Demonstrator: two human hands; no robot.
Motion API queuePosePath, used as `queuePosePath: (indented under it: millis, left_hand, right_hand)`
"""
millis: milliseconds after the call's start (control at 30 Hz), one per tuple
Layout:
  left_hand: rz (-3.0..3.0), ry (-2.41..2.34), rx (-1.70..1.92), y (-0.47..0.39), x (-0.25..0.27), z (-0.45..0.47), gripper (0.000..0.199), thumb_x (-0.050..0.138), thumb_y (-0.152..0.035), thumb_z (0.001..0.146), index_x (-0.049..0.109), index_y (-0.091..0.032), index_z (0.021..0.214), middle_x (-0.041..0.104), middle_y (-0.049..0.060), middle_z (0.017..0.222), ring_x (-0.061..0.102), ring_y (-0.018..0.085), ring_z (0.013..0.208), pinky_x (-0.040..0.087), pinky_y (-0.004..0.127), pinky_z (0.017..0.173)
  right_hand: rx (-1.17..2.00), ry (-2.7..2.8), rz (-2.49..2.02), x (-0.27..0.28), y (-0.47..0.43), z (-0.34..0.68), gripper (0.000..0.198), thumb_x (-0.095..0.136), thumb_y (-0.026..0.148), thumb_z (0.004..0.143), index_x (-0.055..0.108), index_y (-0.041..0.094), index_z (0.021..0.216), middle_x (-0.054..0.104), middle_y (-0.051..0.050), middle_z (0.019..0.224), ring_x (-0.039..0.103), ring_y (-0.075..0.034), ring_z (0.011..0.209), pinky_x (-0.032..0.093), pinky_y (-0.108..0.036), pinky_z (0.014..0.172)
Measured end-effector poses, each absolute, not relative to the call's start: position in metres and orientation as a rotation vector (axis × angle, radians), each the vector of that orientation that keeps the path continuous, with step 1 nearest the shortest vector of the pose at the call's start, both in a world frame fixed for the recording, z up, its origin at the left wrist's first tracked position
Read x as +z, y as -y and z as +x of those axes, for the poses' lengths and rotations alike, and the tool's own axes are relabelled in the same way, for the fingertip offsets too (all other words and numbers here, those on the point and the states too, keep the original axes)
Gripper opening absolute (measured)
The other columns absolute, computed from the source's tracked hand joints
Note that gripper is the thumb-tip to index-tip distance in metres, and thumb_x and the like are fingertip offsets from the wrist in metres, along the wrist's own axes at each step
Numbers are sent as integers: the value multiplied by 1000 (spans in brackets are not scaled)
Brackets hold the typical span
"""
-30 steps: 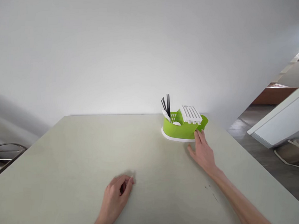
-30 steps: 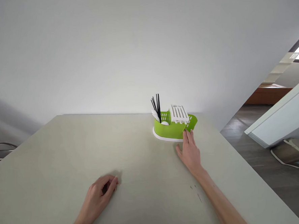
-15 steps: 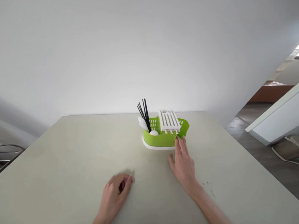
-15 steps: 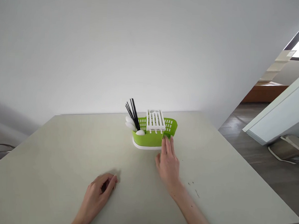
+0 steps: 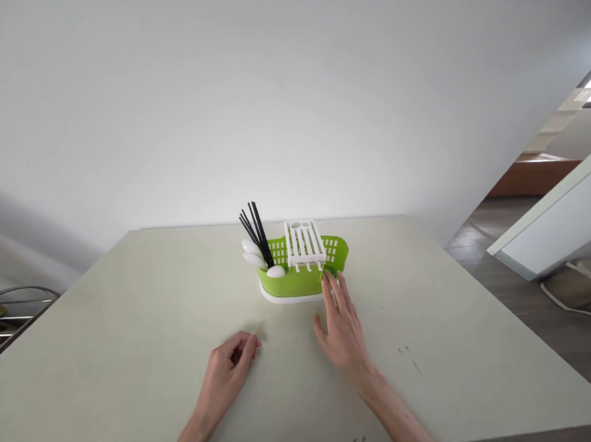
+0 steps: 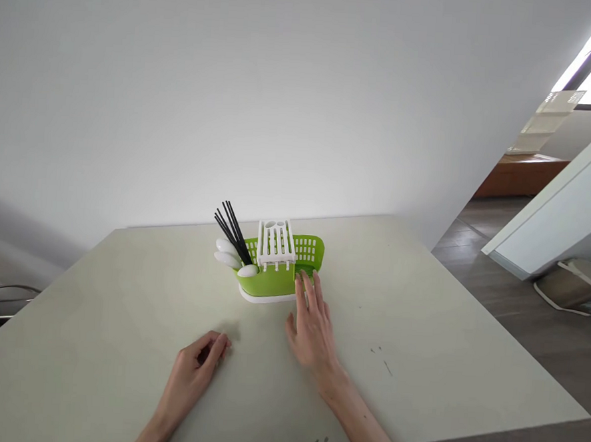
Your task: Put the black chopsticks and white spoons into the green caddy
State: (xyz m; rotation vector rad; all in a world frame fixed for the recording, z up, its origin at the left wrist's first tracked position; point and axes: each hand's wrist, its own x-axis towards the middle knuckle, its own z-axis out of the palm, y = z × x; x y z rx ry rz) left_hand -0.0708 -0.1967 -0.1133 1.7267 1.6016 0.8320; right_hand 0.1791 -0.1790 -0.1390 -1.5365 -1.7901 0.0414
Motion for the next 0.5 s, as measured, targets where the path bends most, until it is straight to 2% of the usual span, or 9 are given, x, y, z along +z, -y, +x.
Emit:
queuePosePath:
  millis: [100, 200, 267, 333, 400, 500]
  left_hand:
    - [1564, -1601, 985, 183, -107, -81, 56, 52, -72, 95, 68, -20, 79, 58, -1, 68, 50, 16, 65, 41, 26, 60]
    - [1387, -1559, 1258, 154, -91, -92, 52, 57, -71, 93, 66, -20, 81, 59, 0, 76, 53, 16, 75, 45, 27, 70]
    - [1259, -1501, 1401, 130, -73, -95, 49, 62, -69, 91, 66, -20, 85, 62, 2, 85, 56, 17, 81, 46, 27, 74]
    - [1171, -1457, 1462, 104, -51, -91, 48, 69, -67, 86, 67, -20, 92, 67, 5, 100, 61, 19, 94, 48, 28, 80]
    - [1144, -1414, 1453, 79, -28, -83, 52, 75, -66, 82, 68, -19, 104, 69, 10, 117, 63, 22, 110, 50, 31, 90]
    - [1186, -1399, 1420, 44, 1, -65, 62, 84, -60, 76, 63, -17, 116, 69, 15, 127, 65, 25, 118, 51, 38, 101]
  right_hand:
    - [117, 1740, -1485, -141, 193, 200, 78, 42, 19, 103, 9, 35, 172, 26, -7, 175, 26, -32, 161, 45, -57, 119]
    - [173, 1640, -1507, -152, 212, 225, 64, 43, 25, 105, 27, 33, 167, 39, -9, 168, 43, -30, 152, 51, -52, 115]
    - [237, 1563, -1557, -162, 223, 240, 55, 46, 30, 104, 41, 29, 158, 50, -12, 158, 61, -29, 134, 58, -48, 103]
    - [312, 1487, -1614, -172, 231, 252, 44, 48, 33, 103, 54, 26, 145, 60, -14, 146, 71, -26, 111, 62, -45, 92]
    - [365, 1434, -1638, -178, 235, 259, 35, 48, 35, 102, 62, 24, 131, 66, -13, 136, 73, -25, 101, 61, -43, 88]
    - [419, 1411, -1622, -178, 236, 262, 29, 48, 37, 101, 67, 24, 119, 71, -11, 125, 72, -26, 106, 59, -41, 89]
